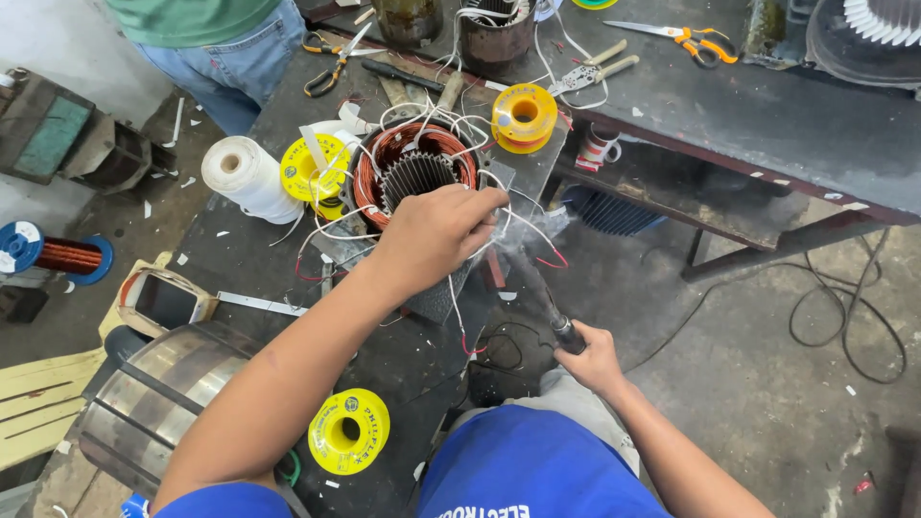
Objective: Finalizing electrical connections on a motor stator by soldering wires
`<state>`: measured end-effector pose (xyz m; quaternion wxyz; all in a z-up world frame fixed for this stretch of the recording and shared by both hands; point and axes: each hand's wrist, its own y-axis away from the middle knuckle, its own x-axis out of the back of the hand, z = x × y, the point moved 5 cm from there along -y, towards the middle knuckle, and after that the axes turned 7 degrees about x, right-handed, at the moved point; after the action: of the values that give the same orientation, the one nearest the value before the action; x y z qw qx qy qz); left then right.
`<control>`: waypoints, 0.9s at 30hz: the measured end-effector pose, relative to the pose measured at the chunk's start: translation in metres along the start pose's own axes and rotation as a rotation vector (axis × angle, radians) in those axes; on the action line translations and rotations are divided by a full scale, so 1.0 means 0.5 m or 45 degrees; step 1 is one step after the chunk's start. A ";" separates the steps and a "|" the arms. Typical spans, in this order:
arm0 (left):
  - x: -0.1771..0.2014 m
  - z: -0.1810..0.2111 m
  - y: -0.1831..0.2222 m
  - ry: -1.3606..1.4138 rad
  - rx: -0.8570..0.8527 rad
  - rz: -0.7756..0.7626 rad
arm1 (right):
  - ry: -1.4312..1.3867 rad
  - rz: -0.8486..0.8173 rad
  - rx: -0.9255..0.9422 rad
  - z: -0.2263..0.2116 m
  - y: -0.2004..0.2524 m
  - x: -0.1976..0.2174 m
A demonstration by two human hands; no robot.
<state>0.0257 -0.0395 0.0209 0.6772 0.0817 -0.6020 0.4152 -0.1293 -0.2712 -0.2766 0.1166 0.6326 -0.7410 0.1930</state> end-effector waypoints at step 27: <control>-0.028 0.001 0.074 -0.314 -0.029 -0.013 | 0.026 0.008 -0.022 0.019 0.006 -0.014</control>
<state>0.0016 -0.0225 -0.0056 0.6009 0.1276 -0.6851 0.3915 -0.1304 -0.2687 -0.2886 0.1290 0.6271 -0.7434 0.1934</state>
